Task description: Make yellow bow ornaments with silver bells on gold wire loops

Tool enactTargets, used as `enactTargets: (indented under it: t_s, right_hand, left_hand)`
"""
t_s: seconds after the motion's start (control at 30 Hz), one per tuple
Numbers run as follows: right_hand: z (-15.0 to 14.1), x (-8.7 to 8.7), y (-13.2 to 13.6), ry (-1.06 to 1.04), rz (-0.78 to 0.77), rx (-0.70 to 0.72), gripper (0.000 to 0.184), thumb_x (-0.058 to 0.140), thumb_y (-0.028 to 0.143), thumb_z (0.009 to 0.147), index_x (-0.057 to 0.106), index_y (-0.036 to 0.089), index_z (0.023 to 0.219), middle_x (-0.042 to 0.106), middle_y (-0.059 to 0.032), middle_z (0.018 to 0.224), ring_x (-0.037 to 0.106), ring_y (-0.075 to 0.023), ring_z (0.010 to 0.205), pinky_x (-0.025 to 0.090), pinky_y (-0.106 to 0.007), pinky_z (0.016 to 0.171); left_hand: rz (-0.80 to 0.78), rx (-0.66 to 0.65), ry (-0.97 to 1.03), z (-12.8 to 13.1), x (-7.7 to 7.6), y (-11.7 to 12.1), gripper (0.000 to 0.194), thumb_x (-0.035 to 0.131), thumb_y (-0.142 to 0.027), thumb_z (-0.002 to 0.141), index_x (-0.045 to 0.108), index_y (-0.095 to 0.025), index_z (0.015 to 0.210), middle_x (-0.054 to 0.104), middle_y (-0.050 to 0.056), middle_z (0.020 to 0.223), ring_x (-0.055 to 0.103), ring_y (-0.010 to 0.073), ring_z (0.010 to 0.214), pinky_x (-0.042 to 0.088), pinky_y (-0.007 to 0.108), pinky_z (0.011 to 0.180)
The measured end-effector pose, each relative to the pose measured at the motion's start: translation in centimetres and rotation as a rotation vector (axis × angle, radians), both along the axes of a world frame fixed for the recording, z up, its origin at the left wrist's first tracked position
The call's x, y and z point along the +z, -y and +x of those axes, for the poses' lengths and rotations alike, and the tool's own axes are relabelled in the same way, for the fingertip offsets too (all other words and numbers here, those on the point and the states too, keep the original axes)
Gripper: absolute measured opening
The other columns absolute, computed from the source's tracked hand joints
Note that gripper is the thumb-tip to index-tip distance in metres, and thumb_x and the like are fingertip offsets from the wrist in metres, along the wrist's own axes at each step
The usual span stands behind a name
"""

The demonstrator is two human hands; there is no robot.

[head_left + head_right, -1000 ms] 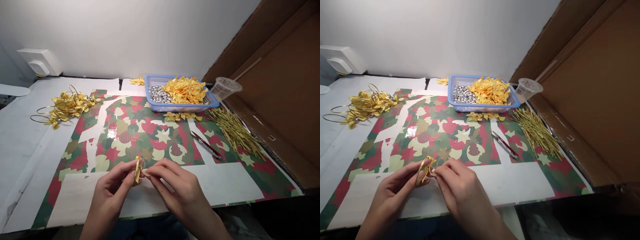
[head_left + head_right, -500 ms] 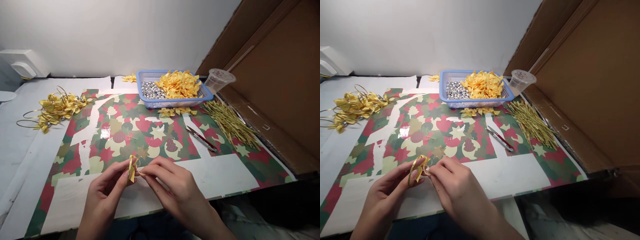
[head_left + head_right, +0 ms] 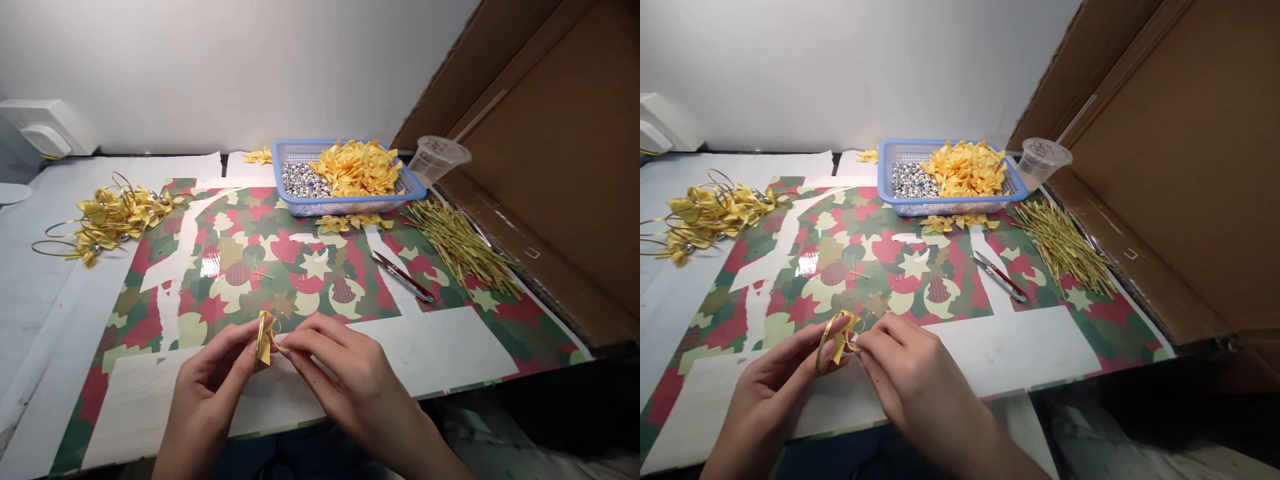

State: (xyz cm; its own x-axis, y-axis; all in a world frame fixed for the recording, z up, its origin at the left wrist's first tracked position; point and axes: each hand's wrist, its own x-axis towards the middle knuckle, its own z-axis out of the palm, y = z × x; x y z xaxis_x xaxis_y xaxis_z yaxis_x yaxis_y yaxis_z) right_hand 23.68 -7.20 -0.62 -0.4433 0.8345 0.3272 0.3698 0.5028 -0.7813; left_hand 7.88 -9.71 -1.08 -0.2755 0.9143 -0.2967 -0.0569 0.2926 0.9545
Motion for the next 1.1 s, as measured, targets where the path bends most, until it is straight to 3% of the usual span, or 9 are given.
enactTargets:
  t_s: [0.13,1.1]
  right_hand:
    - [0.02,-0.01,0.06,-0.002,-0.027,-0.002,0.018,0.048,0.010,0.093,0.066,0.014,0.095,0.062,-0.0056,0.082,0.060,-0.0147,0.071,0.052,-0.025,0.067]
    - [-0.07,0.07,0.05,0.008,-0.026,-0.008,0.018,0.048,0.010,0.093,0.066,0.015,0.093,0.063,-0.0052,0.082,0.061,-0.0144,0.071,0.053,-0.025,0.067]
  left_hand:
    - [0.000,-0.023,-0.028,-0.05,0.07,-0.03,0.027,0.073,-0.038,0.072,0.078,-0.022,0.093,0.077,0.004,0.089,0.071,0.0214,0.080,0.060,0.023,0.070]
    - [0.000,-0.030,-0.027,-0.12,0.05,-0.07,0.027,0.073,-0.038,0.072,0.077,-0.022,0.094,0.077,0.004,0.091,0.071,0.0211,0.078,0.060,0.023,0.069]
